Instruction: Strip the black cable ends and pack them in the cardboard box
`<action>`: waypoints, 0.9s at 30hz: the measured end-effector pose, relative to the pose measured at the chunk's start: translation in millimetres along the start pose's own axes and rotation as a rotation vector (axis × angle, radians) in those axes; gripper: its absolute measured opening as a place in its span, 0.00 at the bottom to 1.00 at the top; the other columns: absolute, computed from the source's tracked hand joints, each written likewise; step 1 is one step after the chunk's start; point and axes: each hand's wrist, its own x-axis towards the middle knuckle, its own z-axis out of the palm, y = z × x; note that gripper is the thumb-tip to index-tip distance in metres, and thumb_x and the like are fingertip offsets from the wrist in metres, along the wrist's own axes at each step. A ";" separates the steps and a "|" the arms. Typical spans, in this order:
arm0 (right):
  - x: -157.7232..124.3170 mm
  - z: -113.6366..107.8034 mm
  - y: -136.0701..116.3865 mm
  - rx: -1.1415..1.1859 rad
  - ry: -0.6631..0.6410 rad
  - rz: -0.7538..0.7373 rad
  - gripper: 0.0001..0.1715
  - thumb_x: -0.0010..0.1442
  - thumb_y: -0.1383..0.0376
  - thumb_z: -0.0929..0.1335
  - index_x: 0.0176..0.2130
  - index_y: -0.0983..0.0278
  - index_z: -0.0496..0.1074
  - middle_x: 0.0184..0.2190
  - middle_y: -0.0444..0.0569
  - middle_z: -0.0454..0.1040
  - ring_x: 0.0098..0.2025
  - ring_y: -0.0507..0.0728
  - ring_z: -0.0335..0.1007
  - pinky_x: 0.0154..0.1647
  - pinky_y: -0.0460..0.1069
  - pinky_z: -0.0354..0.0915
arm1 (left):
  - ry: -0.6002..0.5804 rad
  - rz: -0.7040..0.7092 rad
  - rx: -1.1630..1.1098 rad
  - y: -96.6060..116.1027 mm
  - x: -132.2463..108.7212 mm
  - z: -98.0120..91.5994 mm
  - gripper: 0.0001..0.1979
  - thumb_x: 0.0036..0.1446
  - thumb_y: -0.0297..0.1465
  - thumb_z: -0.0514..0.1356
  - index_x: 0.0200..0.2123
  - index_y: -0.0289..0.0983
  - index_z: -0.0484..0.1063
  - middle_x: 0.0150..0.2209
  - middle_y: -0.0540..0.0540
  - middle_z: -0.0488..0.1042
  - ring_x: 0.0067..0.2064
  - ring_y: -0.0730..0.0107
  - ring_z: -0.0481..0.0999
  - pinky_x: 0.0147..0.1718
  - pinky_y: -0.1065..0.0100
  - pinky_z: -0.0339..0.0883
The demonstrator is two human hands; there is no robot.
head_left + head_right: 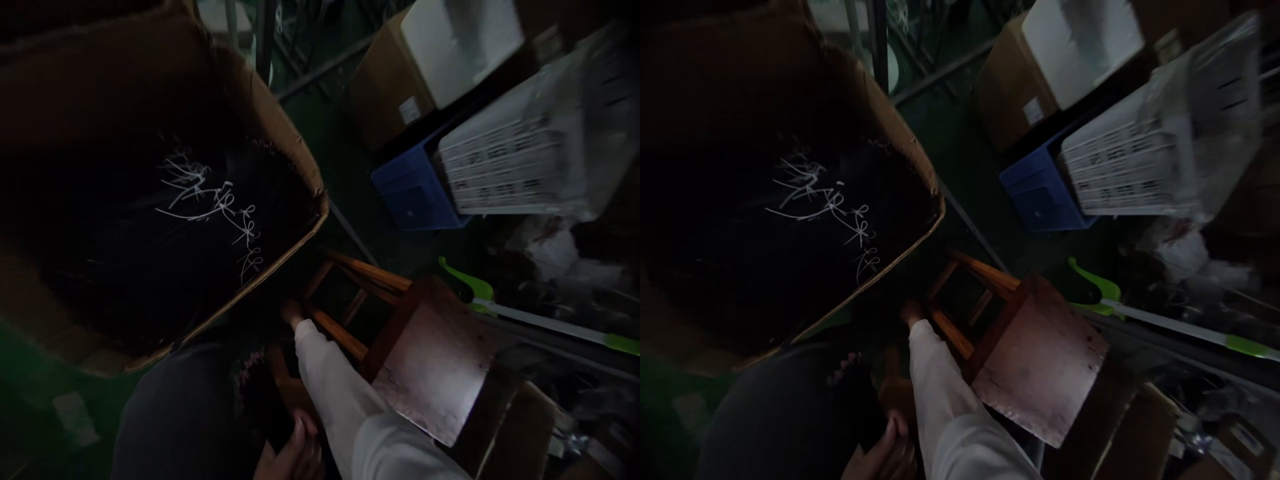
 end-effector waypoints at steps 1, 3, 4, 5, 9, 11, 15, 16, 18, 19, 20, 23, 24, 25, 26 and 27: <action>-2.7 -2.8 -16.1 -0.017 0.025 -0.007 0.12 0.63 0.63 0.65 0.45 0.67 0.70 0.43 0.52 0.72 0.44 0.57 0.70 0.46 0.55 0.67 | 0.003 0.050 0.002 -1.2 -3.3 6.0 0.22 0.48 0.52 0.61 0.30 0.37 0.68 0.13 0.57 0.50 0.16 0.80 0.52 0.22 0.70 0.59; -18.9 -10.2 -51.1 -0.047 0.069 -0.059 0.11 0.62 0.70 0.63 0.43 0.67 0.72 0.40 0.52 0.74 0.43 0.56 0.70 0.46 0.53 0.66 | 0.022 0.166 0.003 -3.4 -10.1 17.9 0.22 0.49 0.51 0.61 0.31 0.37 0.67 0.13 0.59 0.49 0.15 0.81 0.49 0.21 0.71 0.58; -33.9 -15.8 -68.0 -0.050 0.088 -0.119 0.14 0.61 0.72 0.62 0.45 0.65 0.72 0.39 0.51 0.75 0.41 0.55 0.71 0.46 0.51 0.65 | 0.041 0.230 -0.001 -4.0 -14.0 23.5 0.21 0.49 0.50 0.61 0.31 0.36 0.67 0.14 0.59 0.49 0.15 0.82 0.48 0.20 0.71 0.57; -53.7 -23.2 -83.1 -0.037 0.107 -0.204 0.19 0.61 0.73 0.61 0.49 0.63 0.70 0.38 0.49 0.75 0.39 0.54 0.71 0.44 0.49 0.65 | 0.069 0.293 -0.005 -4.3 -18.6 28.4 0.21 0.49 0.49 0.62 0.31 0.36 0.67 0.14 0.59 0.50 0.15 0.82 0.48 0.19 0.72 0.56; -164.8 -70.4 -111.3 0.168 0.220 -0.568 0.28 0.63 0.66 0.60 0.62 0.59 0.52 0.36 0.44 0.75 0.27 0.50 0.69 0.35 0.46 0.67 | 0.234 0.536 0.010 -5.0 -42.3 41.2 0.21 0.48 0.45 0.64 0.35 0.34 0.69 0.21 0.56 0.59 0.17 0.85 0.50 0.18 0.74 0.54; -223.0 -94.5 -109.7 0.203 0.208 -0.605 0.19 0.63 0.61 0.61 0.53 0.60 0.62 0.34 0.45 0.75 0.24 0.50 0.68 0.30 0.46 0.66 | 0.295 0.645 0.073 -7.6 -54.0 45.6 0.22 0.49 0.45 0.64 0.38 0.33 0.71 0.24 0.53 0.64 0.18 0.84 0.54 0.20 0.73 0.55; -310.9 -111.7 -106.2 0.175 0.157 -0.696 0.08 0.62 0.60 0.63 0.36 0.61 0.69 0.34 0.47 0.71 0.30 0.52 0.70 0.30 0.47 0.65 | 0.272 0.782 0.316 -22.1 -69.0 62.6 0.23 0.51 0.47 0.61 0.38 0.30 0.72 0.19 0.53 0.62 0.20 0.80 0.59 0.23 0.73 0.54; -325.4 -109.8 -107.7 0.151 0.197 -0.755 0.07 0.61 0.61 0.64 0.33 0.61 0.68 0.34 0.48 0.70 0.33 0.53 0.69 0.32 0.47 0.64 | 0.259 0.796 0.371 -27.2 -71.5 69.2 0.24 0.51 0.47 0.61 0.37 0.30 0.72 0.18 0.54 0.61 0.20 0.79 0.59 0.23 0.73 0.54; -346.9 -102.9 -112.3 0.110 0.325 -0.868 0.07 0.59 0.64 0.66 0.28 0.61 0.67 0.33 0.48 0.68 0.37 0.55 0.67 0.36 0.49 0.63 | 0.249 0.815 0.447 -37.9 -76.5 83.1 0.25 0.47 0.49 0.63 0.35 0.31 0.71 0.17 0.53 0.62 0.20 0.77 0.60 0.23 0.72 0.53; -354.9 -99.6 -114.7 0.105 0.390 -0.904 0.08 0.58 0.65 0.66 0.27 0.61 0.67 0.33 0.48 0.68 0.38 0.56 0.65 0.38 0.50 0.62 | 0.242 0.822 0.477 -43.1 -79.4 89.4 0.26 0.45 0.51 0.64 0.32 0.31 0.70 0.17 0.53 0.63 0.21 0.77 0.60 0.23 0.72 0.53; -361.8 -96.9 -116.8 0.114 0.445 -0.925 0.08 0.58 0.66 0.66 0.26 0.61 0.66 0.33 0.48 0.68 0.39 0.56 0.65 0.40 0.50 0.62 | 0.231 0.829 0.505 -48.1 -82.6 94.8 0.27 0.41 0.52 0.65 0.30 0.32 0.69 0.17 0.53 0.64 0.21 0.77 0.60 0.23 0.72 0.54; -380.9 -94.2 -120.2 0.172 0.543 -0.971 0.07 0.57 0.68 0.66 0.26 0.61 0.67 0.36 0.49 0.68 0.42 0.57 0.64 0.44 0.52 0.62 | 0.202 0.862 0.594 -60.7 -93.1 103.0 0.28 0.36 0.53 0.67 0.25 0.33 0.67 0.18 0.53 0.64 0.22 0.77 0.60 0.24 0.72 0.55; -387.4 -94.6 -120.7 0.199 0.564 -0.991 0.07 0.56 0.68 0.67 0.26 0.61 0.67 0.37 0.49 0.69 0.42 0.56 0.64 0.44 0.52 0.62 | 0.202 0.872 0.623 -63.5 -96.1 103.6 0.28 0.35 0.53 0.67 0.25 0.33 0.68 0.19 0.53 0.65 0.23 0.76 0.61 0.25 0.71 0.56; -394.1 -95.5 -121.2 0.223 0.583 -1.020 0.07 0.56 0.69 0.67 0.26 0.61 0.67 0.36 0.48 0.69 0.42 0.56 0.65 0.44 0.52 0.62 | 0.211 0.883 0.652 -65.5 -98.5 103.7 0.28 0.35 0.52 0.67 0.25 0.33 0.68 0.20 0.52 0.65 0.25 0.75 0.62 0.26 0.71 0.57; -400.6 -96.8 -121.7 0.244 0.602 -1.050 0.07 0.55 0.69 0.67 0.26 0.61 0.67 0.36 0.48 0.69 0.41 0.56 0.65 0.44 0.52 0.62 | 0.224 0.897 0.676 -66.7 -100.2 104.0 0.27 0.35 0.51 0.68 0.26 0.33 0.69 0.21 0.51 0.67 0.27 0.73 0.64 0.28 0.70 0.59; -407.0 -98.5 -122.1 0.263 0.614 -1.077 0.07 0.55 0.69 0.67 0.26 0.61 0.67 0.35 0.47 0.69 0.41 0.55 0.65 0.44 0.52 0.62 | 0.235 0.914 0.695 -67.3 -101.6 104.8 0.26 0.34 0.50 0.69 0.26 0.34 0.70 0.23 0.50 0.69 0.30 0.70 0.67 0.31 0.70 0.61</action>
